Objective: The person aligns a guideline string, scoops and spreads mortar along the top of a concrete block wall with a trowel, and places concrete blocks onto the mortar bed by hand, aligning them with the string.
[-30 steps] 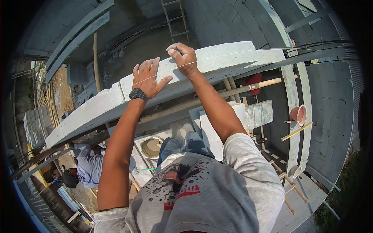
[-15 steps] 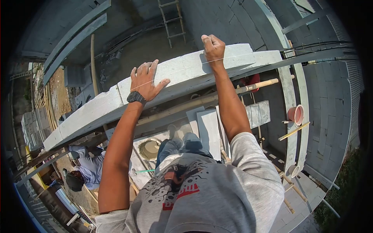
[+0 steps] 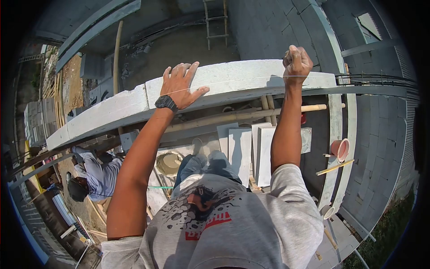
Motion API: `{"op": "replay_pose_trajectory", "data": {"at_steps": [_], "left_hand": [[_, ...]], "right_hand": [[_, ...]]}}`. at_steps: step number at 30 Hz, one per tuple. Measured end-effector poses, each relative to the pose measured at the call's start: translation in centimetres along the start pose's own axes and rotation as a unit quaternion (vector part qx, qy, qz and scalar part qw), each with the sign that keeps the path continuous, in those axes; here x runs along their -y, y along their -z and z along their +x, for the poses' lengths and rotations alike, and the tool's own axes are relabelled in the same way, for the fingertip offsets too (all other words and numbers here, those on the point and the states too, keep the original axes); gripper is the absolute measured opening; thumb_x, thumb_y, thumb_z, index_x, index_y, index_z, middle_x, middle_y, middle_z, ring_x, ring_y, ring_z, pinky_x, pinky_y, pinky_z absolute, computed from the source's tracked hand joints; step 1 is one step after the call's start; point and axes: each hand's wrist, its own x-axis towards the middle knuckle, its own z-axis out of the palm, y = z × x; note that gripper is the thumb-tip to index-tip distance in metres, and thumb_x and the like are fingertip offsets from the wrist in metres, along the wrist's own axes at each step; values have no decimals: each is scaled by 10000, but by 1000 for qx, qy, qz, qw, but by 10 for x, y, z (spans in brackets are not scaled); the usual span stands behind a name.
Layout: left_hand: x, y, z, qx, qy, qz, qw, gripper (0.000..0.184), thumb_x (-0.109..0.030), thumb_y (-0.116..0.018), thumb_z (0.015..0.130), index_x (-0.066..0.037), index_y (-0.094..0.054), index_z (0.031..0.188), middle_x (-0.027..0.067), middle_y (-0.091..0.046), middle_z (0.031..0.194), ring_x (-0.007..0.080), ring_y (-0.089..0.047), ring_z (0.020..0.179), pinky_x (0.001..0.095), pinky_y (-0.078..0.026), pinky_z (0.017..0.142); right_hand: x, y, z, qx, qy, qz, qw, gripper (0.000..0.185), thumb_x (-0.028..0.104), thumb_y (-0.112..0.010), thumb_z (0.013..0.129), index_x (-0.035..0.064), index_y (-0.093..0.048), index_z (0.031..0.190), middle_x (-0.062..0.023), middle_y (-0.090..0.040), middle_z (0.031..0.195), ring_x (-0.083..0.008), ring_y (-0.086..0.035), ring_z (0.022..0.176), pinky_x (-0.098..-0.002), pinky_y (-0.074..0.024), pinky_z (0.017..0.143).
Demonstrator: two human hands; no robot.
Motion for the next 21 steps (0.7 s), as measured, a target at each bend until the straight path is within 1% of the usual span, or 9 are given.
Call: {"op": "replay_pose_trajectory", "data": {"at_steps": [3, 4, 6, 8, 13, 15, 17, 18, 21], "left_hand": [[-5, 4, 0, 11, -2, -5, 1000, 861, -722, -517, 885, -152, -405, 1522, 157, -492, 1448, 330, -408, 1391, 579, -227, 1174], [-2, 3, 2, 9, 2, -3, 1000, 861, -722, -519, 884, -154, -407, 1520, 158, -492, 1449, 330, -409, 1392, 580, -226, 1174], [-1, 4, -1, 5, -3, -5, 1000, 850, -708, -526, 891, -145, -410, 1516, 153, -499, 1420, 328, -420, 1372, 588, -229, 1164], [-2, 1, -3, 2, -4, -6, 1000, 849, -712, -522, 891, -149, -411, 1516, 154, -498, 1424, 329, -421, 1373, 587, -227, 1166], [0, 2, -2, 5, 4, -16, 1000, 844, -718, -524, 886, -169, -406, 1516, 158, -494, 1440, 331, -410, 1391, 590, -228, 1167], [1, 2, -2, -2, 5, -16, 1000, 847, -719, -528, 883, -177, -399, 1521, 170, -502, 1438, 334, -408, 1398, 587, -236, 1166], [0, 3, -4, -9, 2, -21, 1000, 847, -721, -530, 881, -176, -405, 1518, 177, -505, 1436, 339, -412, 1396, 584, -240, 1166], [0, 6, -3, 15, 17, -13, 1000, 849, -725, -530, 878, -170, -419, 1511, 184, -508, 1437, 348, -419, 1392, 580, -241, 1167], [1, 4, -3, 2, 16, -33, 999, 867, -744, -521, 863, -168, -430, 1505, 185, -513, 1434, 339, -404, 1410, 576, -215, 1183]], "right_hand": [[-58, 29, -6, -39, -59, -74, 995, 383, 113, -638, 933, 108, -433, 609, 62, -402, 576, -30, -332, 516, -237, -267, 464], [-58, 29, -5, -31, -88, -71, 993, 392, 112, -640, 933, 110, -415, 612, 57, -411, 594, -32, -343, 538, -239, -273, 470], [-58, 29, -7, -26, -83, -71, 994, 384, 106, -638, 933, 107, -422, 615, 56, -415, 593, -32, -346, 539, -239, -275, 472], [-42, 10, -9, -27, -73, -57, 995, 373, 92, -644, 929, 103, -440, 617, 57, -416, 579, -30, -341, 527, -234, -265, 472], [14, -85, -29, 108, 5, 50, 993, 341, 86, -647, 924, 70, -487, 623, 63, -437, 582, -26, -346, 540, -230, -271, 485], [-32, -97, -49, 114, -8, -24, 993, 326, 96, -649, 914, 52, -508, 624, 49, -461, 583, -34, -369, 562, -248, -309, 499], [-70, -98, -67, 119, -3, -156, 981, 315, 106, -650, 908, 42, -521, 627, 36, -481, 588, -42, -393, 588, -262, -342, 520], [-73, -103, -70, 110, -59, -109, 986, 320, 117, -660, 908, 38, -519, 632, 31, -478, 586, -47, -405, 594, -262, -351, 529], [-39, -120, -76, 138, -27, -42, 989, 320, 125, -673, 903, 30, -521, 637, 33, -471, 583, -51, -404, 589, -263, -350, 527]]}}
